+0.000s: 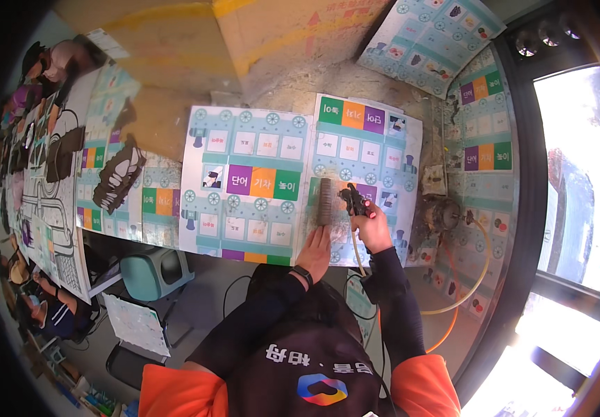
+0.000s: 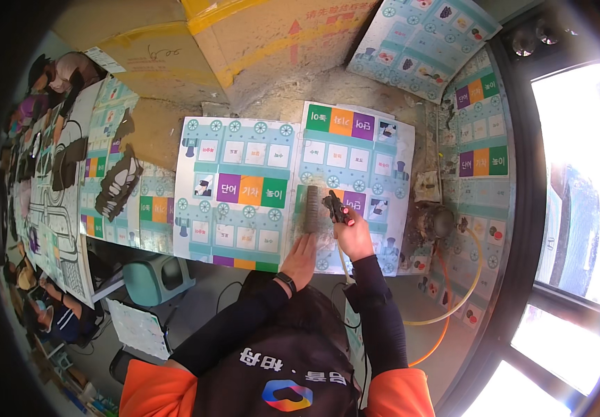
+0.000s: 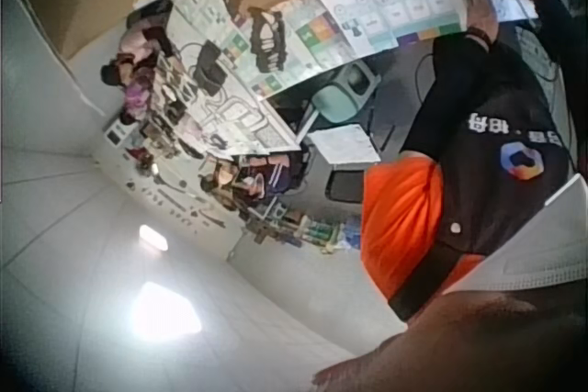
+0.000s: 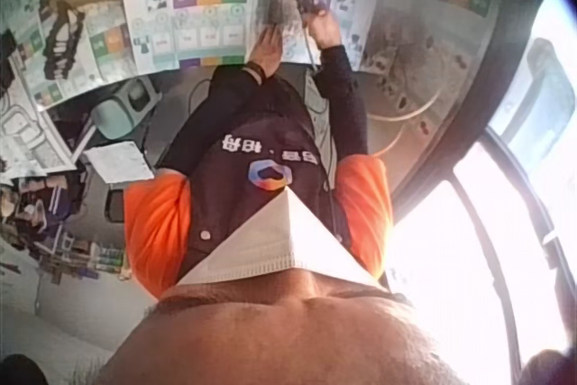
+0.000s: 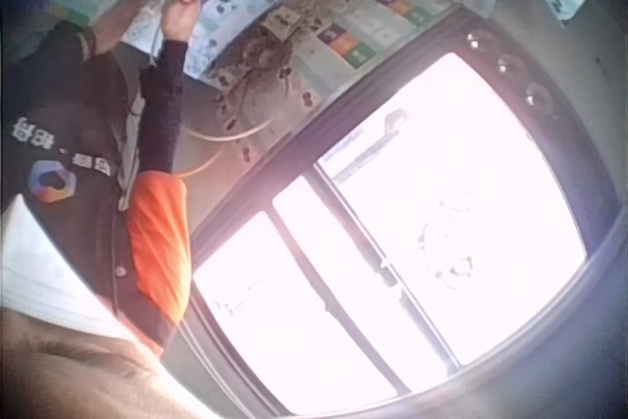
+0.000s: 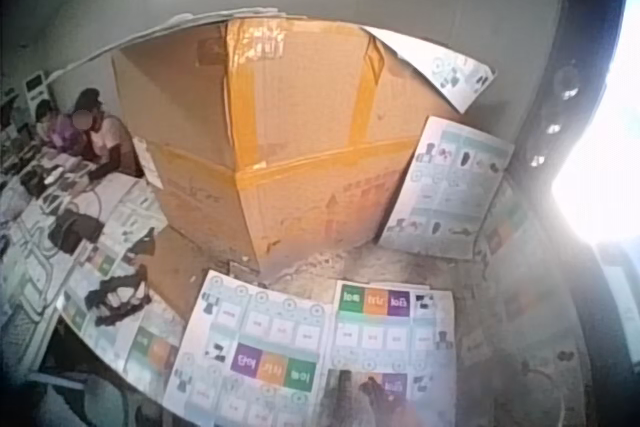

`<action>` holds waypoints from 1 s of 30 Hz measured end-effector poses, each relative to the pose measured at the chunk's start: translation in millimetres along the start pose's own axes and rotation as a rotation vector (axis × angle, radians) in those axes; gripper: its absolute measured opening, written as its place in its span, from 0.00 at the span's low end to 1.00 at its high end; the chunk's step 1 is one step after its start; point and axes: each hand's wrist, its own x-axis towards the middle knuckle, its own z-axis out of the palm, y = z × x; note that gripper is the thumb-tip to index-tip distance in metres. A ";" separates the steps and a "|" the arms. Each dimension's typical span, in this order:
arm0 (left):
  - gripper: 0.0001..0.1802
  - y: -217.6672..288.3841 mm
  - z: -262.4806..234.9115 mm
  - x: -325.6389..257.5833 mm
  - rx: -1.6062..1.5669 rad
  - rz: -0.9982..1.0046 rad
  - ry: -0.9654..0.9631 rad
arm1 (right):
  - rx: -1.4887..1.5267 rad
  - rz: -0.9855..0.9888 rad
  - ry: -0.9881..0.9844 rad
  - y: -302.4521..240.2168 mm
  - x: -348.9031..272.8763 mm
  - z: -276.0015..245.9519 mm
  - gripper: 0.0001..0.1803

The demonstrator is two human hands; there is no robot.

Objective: Applying glue and assembling components for shoes in a factory setting.

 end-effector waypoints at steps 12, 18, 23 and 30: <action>0.27 -1.1 2.8 0.1 -0.015 0.002 0.017 | -0.008 -0.033 -0.091 -0.3 0.0 0.6 0.12; 0.27 -1.9 5.6 -0.9 0.000 0.000 0.002 | 0.035 0.089 -0.169 -6.1 -17.4 -5.2 0.12; 0.27 -2.5 2.9 0.0 -0.017 0.002 0.024 | -0.021 0.130 -0.210 -10.4 -31.7 -7.1 0.14; 0.27 -4.0 1.6 -0.3 -0.037 0.012 0.025 | 0.056 0.253 -0.231 -6.1 -36.6 -12.7 0.15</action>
